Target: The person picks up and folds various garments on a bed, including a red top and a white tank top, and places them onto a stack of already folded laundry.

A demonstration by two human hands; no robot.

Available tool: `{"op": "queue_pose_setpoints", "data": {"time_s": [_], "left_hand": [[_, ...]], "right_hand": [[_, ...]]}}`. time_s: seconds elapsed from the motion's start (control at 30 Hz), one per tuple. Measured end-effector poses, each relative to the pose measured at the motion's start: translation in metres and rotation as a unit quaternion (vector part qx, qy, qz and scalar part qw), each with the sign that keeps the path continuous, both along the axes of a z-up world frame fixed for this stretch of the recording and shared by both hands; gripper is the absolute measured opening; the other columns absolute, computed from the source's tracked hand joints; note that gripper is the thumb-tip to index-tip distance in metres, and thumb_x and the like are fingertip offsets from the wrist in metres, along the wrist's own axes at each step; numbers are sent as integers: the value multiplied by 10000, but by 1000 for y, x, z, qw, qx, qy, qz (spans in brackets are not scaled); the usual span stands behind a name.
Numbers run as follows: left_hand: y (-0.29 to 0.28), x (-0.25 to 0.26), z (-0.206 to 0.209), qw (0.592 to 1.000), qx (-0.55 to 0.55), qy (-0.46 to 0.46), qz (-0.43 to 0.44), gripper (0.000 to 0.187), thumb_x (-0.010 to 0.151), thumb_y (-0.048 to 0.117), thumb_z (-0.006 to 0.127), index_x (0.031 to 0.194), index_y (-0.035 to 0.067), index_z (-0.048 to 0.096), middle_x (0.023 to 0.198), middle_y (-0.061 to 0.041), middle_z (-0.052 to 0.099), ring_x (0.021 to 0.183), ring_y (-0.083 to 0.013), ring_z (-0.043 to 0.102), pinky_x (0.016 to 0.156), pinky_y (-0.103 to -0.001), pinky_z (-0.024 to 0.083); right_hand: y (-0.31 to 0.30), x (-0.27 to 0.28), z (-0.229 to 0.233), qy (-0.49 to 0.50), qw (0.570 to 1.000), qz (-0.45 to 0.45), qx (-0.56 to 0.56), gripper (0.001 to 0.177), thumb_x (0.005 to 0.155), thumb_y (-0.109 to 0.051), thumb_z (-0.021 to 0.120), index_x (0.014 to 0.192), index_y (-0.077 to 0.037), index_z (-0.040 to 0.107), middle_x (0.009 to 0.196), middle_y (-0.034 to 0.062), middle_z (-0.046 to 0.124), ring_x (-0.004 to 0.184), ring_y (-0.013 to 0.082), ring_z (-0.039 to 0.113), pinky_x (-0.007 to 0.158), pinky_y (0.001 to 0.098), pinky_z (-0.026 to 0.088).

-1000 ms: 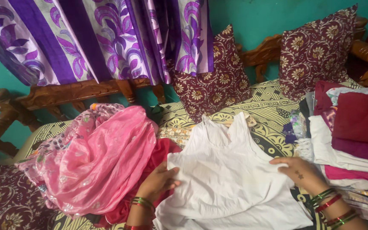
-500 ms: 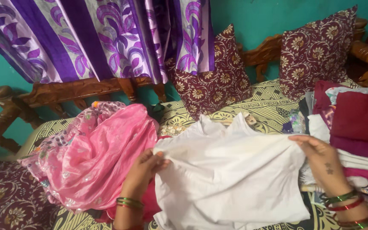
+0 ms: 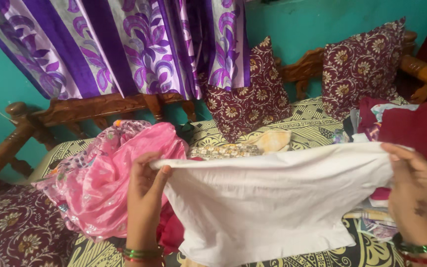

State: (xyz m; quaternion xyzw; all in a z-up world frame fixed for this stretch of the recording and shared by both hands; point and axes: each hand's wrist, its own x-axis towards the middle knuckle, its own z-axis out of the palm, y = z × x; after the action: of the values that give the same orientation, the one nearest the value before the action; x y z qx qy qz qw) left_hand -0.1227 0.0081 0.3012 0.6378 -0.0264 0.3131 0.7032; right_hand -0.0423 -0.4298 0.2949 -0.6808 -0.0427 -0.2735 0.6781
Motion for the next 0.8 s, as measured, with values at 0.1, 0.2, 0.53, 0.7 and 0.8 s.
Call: {"op": "queue_pose_setpoints", "data": {"time_s": [0.1,0.2,0.53,0.7,0.8], "left_hand": [[2,-11,5,991,131,11,31,361,905,46,696,1253,52,603,1090,-50,656,971,-135,635,849,-268,514],[6,-6,-7,936,325,84,102,372,847,54,739,1206,92,647,1090,-2,690,937,-144,632,813,-271,509],[20,8,-22,963,236,31,127,513,816,47,751,1301,70,590,1078,-22,676,963,-109,628,811,-240,515],[29,5,-23,996,21,66,63,401,899,78,721,1279,72,594,968,-42,688,844,-114,638,709,-249,507],[26,-25,3,997,18,36,67,261,942,78,716,1193,28,666,988,-53,685,863,-109,633,729,-247,504]], "right_hand": [[-2,-18,18,-32,998,-4,-48,273,1014,-86,494,1255,11,580,1016,-107,656,797,-33,611,702,132,509],[-10,-10,14,49,989,29,-139,649,925,26,575,1544,-81,412,985,60,672,852,78,679,702,204,564],[-6,10,25,-6,987,163,5,535,905,-57,623,1428,-67,509,1227,72,684,1095,113,673,907,201,587],[3,8,9,163,972,55,-162,417,1000,-74,583,1413,-61,641,1252,159,724,1123,203,675,943,301,554],[-34,20,3,85,989,63,-106,362,1077,-104,562,1420,-18,637,1205,201,720,997,276,694,866,374,582]]}}
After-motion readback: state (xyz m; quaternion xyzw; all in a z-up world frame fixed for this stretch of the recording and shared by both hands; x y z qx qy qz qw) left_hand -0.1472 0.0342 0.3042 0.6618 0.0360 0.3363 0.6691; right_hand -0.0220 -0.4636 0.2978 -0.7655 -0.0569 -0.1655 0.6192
